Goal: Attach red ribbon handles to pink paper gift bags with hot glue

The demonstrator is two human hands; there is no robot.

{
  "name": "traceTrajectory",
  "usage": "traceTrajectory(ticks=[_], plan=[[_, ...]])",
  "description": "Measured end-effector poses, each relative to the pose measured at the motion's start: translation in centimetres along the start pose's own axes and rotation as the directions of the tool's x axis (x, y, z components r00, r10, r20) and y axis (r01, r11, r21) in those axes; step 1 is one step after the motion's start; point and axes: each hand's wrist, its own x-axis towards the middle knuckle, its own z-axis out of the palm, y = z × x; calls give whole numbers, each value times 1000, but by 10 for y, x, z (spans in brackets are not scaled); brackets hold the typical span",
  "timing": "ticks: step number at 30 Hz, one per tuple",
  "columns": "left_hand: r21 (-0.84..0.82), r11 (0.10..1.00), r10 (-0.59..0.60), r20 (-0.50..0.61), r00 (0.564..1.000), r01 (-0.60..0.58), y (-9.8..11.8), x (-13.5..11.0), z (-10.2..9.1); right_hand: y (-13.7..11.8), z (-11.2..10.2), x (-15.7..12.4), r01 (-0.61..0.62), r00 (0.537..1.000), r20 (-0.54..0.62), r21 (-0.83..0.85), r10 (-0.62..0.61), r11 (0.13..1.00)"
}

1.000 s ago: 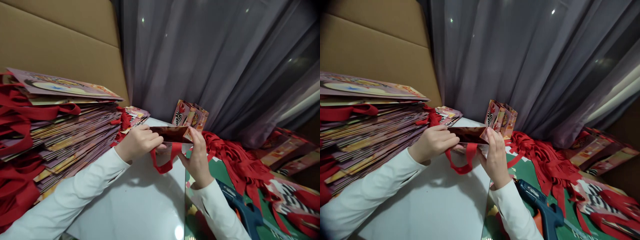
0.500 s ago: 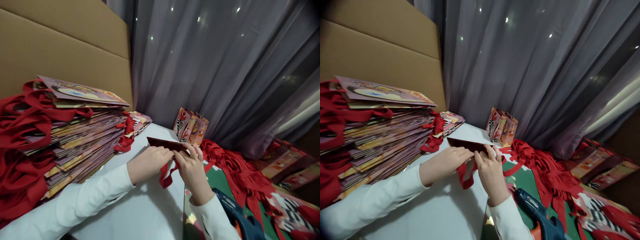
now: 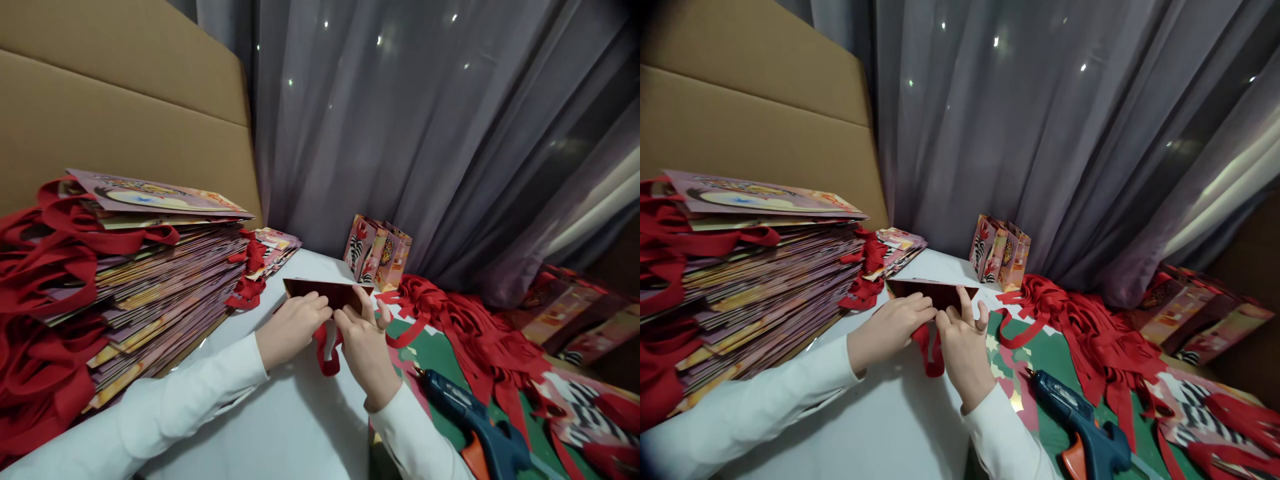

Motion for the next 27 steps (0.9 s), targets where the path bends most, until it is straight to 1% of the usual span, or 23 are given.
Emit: traceTrajectory(ticks=[2,5,7,8,10,12,13,15,17,18,20,22,24,25,27], plan=[[-6,1000,20,-50,999,-20,0,-2,2,0,0,0,0,1000,17,5,0,1000],[-5,1000,16,-87,996,-16,0,-4,4,4,2,1,22,999,47,24,-23,999],[47,999,27,-134,991,-21,-3,-5,6,11,2,2,21,998,51,24,-22,999],[99,995,50,-175,983,-33,-6,-5,6,15,2,3,12,999,47,18,-13,1000],[215,974,123,-276,953,-64,-14,-5,6,23,1,5,-3,999,45,7,3,1000],[256,957,221,-335,916,-137,-25,-5,4,30,-1,7,-2,998,56,12,1,1000],[231,955,256,-340,905,-183,-30,-5,2,33,-1,7,4,998,62,21,-6,1000],[138,957,285,-321,903,-253,-39,-5,-1,38,-2,8,23,996,88,45,-27,999],[77,962,274,-314,909,-263,-45,-6,-4,40,-2,8,33,993,112,67,-40,997],[78,963,271,-325,906,-260,-46,-7,-4,41,-2,9,34,993,110,73,-42,997],[114,959,285,-374,882,-261,-47,-8,-1,42,-2,9,32,997,74,78,-38,996],[152,952,307,-428,850,-267,-47,-8,3,43,-1,8,42,999,12,81,-43,996],[169,945,327,-456,828,-281,-48,-7,6,44,0,8,54,998,-37,77,-51,996],[171,943,333,-455,826,-286,-50,-7,7,46,1,8,54,997,-58,68,-50,996],[169,945,325,-425,845,-278,-55,-6,6,49,3,7,37,997,-76,38,-34,999]])
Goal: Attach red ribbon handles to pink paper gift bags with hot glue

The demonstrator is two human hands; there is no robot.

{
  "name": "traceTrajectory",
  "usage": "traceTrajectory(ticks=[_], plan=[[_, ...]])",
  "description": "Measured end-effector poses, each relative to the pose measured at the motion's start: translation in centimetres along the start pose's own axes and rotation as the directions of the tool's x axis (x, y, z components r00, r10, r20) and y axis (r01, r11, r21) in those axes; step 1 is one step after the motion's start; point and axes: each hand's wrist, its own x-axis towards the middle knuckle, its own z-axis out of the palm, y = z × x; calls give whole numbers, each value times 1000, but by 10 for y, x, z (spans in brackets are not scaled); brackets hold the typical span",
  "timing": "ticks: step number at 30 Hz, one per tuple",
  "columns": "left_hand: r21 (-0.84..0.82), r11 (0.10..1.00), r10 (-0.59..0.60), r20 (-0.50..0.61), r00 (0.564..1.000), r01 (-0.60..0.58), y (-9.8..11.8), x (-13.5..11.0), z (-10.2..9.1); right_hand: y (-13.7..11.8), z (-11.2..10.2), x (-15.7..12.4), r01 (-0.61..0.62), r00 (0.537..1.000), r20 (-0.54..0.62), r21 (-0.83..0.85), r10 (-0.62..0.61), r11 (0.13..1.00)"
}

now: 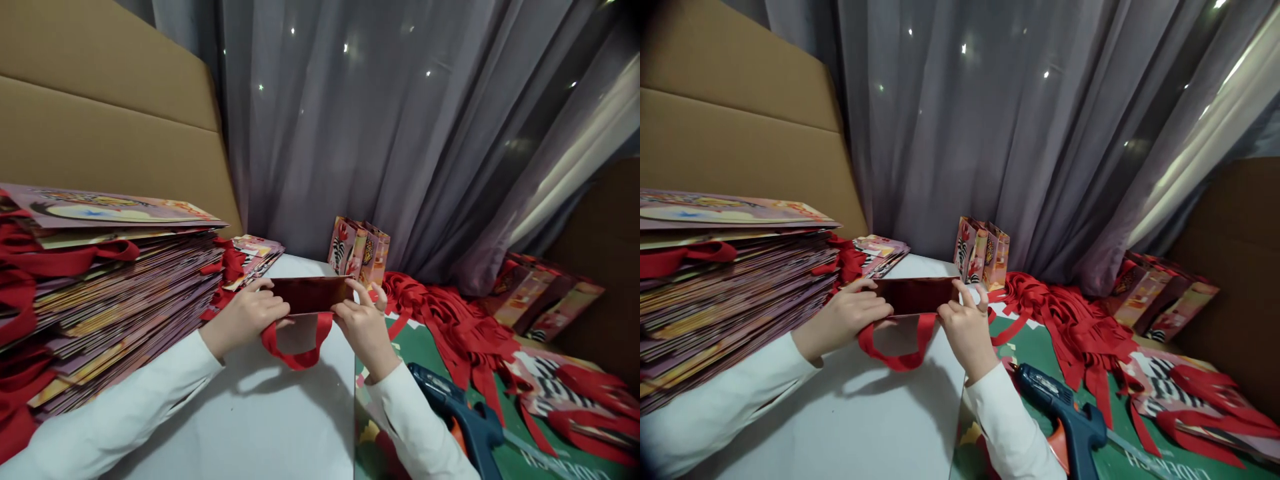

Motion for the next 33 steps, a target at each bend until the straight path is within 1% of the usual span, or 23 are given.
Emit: traceTrajectory(ticks=[4,6,10,12,15,17,19,21,22,23,24,25,27,28,29,30,31,32,33], plan=[[23,999,-43,134,990,41,-9,-3,-5,7,5,-2,-25,1000,5,-54,26,998],[44,999,-37,153,988,30,-10,-6,-6,8,7,-2,-20,1000,-4,-69,20,997],[83,996,-29,64,998,24,-11,-10,-4,8,6,-1,-16,999,-48,-86,12,996],[72,997,-27,30,999,25,-15,-9,-3,8,5,0,-17,997,-71,-80,11,997],[8,998,-57,21,998,56,-20,-4,-4,6,7,-1,-23,996,-88,-91,15,996],[-44,994,-99,21,995,100,-20,0,-8,2,10,-2,-60,996,-80,-132,49,989],[-66,988,-143,-36,989,140,-13,4,-14,-3,12,-2,-130,990,-74,-175,119,976],[-61,981,-190,-166,968,183,-3,7,-20,-8,12,-1,-221,975,-69,-181,211,959],[-59,978,-210,-230,950,202,2,8,-22,-10,10,-1,-271,962,-58,-165,265,948],[-54,977,-214,-273,938,207,5,9,-23,-13,9,0,-330,944,-38,-142,328,933],[-39,980,-200,-290,936,197,7,10,-22,-15,7,1,-396,917,-8,-112,398,911],[-11,984,-172,-279,945,176,7,10,-19,-19,5,2,-466,882,31,-77,470,881],[58,990,-114,-189,975,127,1,10,-8,-26,5,3,-590,802,122,18,584,807],[80,988,-123,-118,985,133,-4,10,0,-29,6,3,-636,768,161,81,620,767],[67,986,-152,-40,988,155,-10,9,10,-32,9,2,-668,743,190,155,641,728],[24,976,-217,43,975,217,-16,8,22,-35,13,2,-684,729,210,238,651,690],[-45,955,-286,118,951,293,-21,6,34,-36,19,1,-690,720,223,323,657,647],[-114,912,-375,162,913,395,-26,5,46,-36,24,0,-691,712,244,407,658,597],[-187,853,-453,199,869,488,-30,3,59,-34,30,-1,-688,708,294,493,642,533]])
